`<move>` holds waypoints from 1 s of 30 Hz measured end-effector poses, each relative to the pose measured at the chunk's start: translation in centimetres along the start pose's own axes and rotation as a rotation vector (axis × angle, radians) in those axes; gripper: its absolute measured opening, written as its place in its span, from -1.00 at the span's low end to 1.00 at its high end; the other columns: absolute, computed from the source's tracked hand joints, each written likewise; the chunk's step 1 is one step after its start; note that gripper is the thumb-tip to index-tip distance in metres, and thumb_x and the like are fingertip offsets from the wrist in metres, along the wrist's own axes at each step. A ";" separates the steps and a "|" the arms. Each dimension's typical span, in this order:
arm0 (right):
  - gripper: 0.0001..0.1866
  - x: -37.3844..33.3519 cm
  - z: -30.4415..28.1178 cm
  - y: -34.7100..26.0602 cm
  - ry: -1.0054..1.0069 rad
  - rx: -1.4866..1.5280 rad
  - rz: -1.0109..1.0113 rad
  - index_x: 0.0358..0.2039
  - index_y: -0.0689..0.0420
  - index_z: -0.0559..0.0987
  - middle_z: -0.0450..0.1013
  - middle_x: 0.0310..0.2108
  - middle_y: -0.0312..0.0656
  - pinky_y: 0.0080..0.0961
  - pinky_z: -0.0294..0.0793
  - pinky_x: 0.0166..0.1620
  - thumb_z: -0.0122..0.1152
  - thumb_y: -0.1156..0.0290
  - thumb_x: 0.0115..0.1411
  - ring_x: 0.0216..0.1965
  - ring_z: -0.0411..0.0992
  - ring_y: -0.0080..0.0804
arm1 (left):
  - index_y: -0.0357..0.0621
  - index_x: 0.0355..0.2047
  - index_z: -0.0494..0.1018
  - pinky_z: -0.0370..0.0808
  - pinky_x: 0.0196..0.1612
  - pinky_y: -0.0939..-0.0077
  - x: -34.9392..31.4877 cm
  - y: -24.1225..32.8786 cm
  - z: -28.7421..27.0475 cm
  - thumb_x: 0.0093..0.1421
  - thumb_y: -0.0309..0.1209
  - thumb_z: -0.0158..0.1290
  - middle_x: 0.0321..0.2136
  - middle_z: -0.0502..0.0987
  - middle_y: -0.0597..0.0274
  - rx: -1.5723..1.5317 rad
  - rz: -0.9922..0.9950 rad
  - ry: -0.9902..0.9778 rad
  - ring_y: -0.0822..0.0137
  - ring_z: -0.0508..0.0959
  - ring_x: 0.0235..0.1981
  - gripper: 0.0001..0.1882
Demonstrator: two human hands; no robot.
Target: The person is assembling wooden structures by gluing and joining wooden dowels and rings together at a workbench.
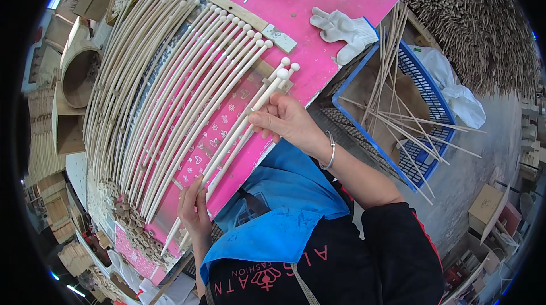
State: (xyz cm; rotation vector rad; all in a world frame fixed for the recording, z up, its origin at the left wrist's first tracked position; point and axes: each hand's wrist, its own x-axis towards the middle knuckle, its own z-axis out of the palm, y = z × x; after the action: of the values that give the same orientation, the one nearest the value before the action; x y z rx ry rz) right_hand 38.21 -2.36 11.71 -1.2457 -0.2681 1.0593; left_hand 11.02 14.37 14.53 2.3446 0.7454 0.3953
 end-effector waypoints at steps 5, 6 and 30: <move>-0.63 -0.2 -0.4 -0.5 -0.011 0.062 -0.042 -0.02 0.21 0.61 0.60 -0.35 -0.33 -0.74 0.39 -0.49 0.35 0.16 0.38 -0.43 0.49 -0.73 | -0.18 0.04 0.65 0.48 -0.27 0.38 0.4 0.2 -0.2 0.26 -0.63 0.17 -0.38 0.56 0.05 0.034 0.024 -0.005 0.18 0.57 -0.37 -0.66; -0.63 -0.1 -0.5 -0.5 -0.009 0.059 -0.030 -0.02 0.21 0.61 0.60 -0.35 -0.33 -0.74 0.39 -0.49 0.35 0.16 0.38 -0.43 0.49 -0.73 | -0.19 0.04 0.65 0.49 -0.26 0.39 0.5 0.3 -0.2 0.26 -0.64 0.17 -0.38 0.56 0.04 0.057 0.011 -0.023 0.18 0.58 -0.36 -0.66; -0.74 -4.4 -8.0 0.4 0.060 -0.230 0.032 -0.02 0.16 0.64 0.58 -0.40 -0.39 -0.80 0.36 -0.45 0.19 0.25 0.47 -0.43 0.49 -0.78 | -0.15 0.11 0.62 0.48 -0.05 0.19 5.9 -1.1 4.6 0.25 -0.50 0.22 -0.14 0.55 0.14 0.314 0.157 0.026 0.12 0.58 -0.11 -0.61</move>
State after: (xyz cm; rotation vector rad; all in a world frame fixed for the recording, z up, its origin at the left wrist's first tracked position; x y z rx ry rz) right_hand 41.18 -10.84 10.12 -1.4892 -0.3317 1.0378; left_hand 17.32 16.42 10.90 2.7089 0.6780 0.4002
